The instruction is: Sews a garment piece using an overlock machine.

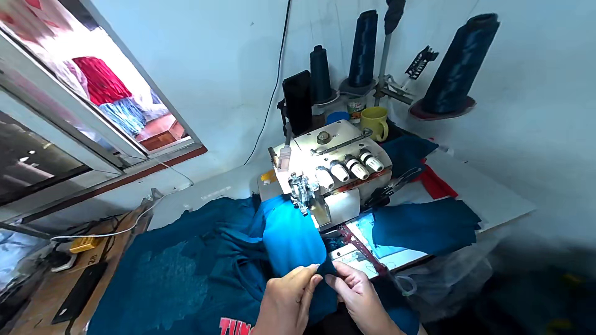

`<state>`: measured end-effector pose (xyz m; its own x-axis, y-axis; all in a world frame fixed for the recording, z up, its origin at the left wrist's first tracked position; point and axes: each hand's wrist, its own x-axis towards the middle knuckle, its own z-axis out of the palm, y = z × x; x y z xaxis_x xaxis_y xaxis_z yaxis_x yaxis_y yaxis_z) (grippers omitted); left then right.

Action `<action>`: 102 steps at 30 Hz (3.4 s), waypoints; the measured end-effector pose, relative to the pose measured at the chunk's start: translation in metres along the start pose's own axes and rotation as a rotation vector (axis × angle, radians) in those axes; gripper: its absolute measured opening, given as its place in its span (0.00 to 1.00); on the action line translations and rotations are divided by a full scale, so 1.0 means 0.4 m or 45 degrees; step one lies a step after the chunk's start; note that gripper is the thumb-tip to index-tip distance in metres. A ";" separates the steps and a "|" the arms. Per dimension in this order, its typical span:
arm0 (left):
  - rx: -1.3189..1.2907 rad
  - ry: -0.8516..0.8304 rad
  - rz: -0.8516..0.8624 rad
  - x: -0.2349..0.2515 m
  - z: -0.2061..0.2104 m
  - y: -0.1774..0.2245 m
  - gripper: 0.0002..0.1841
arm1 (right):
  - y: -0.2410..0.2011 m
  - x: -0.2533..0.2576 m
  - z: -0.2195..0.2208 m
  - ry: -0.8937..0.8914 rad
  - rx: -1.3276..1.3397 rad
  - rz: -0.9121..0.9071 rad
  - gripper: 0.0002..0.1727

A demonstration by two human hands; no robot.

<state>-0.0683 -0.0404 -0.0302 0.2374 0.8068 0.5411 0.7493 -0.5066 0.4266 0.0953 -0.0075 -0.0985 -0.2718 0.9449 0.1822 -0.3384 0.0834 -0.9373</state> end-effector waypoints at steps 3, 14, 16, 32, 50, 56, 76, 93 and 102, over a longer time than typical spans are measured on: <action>0.243 0.050 -0.045 0.025 0.004 0.001 0.15 | -0.014 0.032 0.011 0.014 -0.030 -0.042 0.13; 0.564 0.168 -0.127 0.131 0.031 0.007 0.11 | -0.052 0.109 0.041 0.200 -0.104 0.001 0.09; 0.580 0.178 -0.172 0.132 0.031 0.018 0.11 | -0.047 0.097 0.032 0.169 -0.163 -0.016 0.09; 0.635 0.207 -0.308 0.136 0.060 0.088 0.08 | -0.068 0.079 0.029 0.282 -0.392 -0.010 0.11; 0.270 0.295 0.155 0.125 0.042 -0.064 0.12 | -0.086 0.090 0.061 0.354 -0.039 0.099 0.05; 0.328 0.318 0.132 0.140 0.067 -0.076 0.11 | -0.065 0.122 0.091 0.424 0.019 0.013 0.05; 0.219 0.225 -0.162 0.121 0.037 -0.113 0.19 | -0.079 0.081 0.085 -0.039 -0.271 0.123 0.15; 0.211 0.542 -0.427 0.073 0.025 -0.128 0.16 | -0.066 0.074 0.049 0.016 -0.234 0.133 0.14; 0.076 0.616 -0.400 -0.046 0.036 -0.048 0.17 | -0.056 0.094 0.058 0.034 -0.427 -0.097 0.12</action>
<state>-0.0783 -0.0413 -0.0588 -0.3008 0.6776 0.6711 0.7752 -0.2361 0.5859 0.0716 0.0186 -0.0635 -0.2321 0.9396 0.2514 -0.0407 0.2489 -0.9677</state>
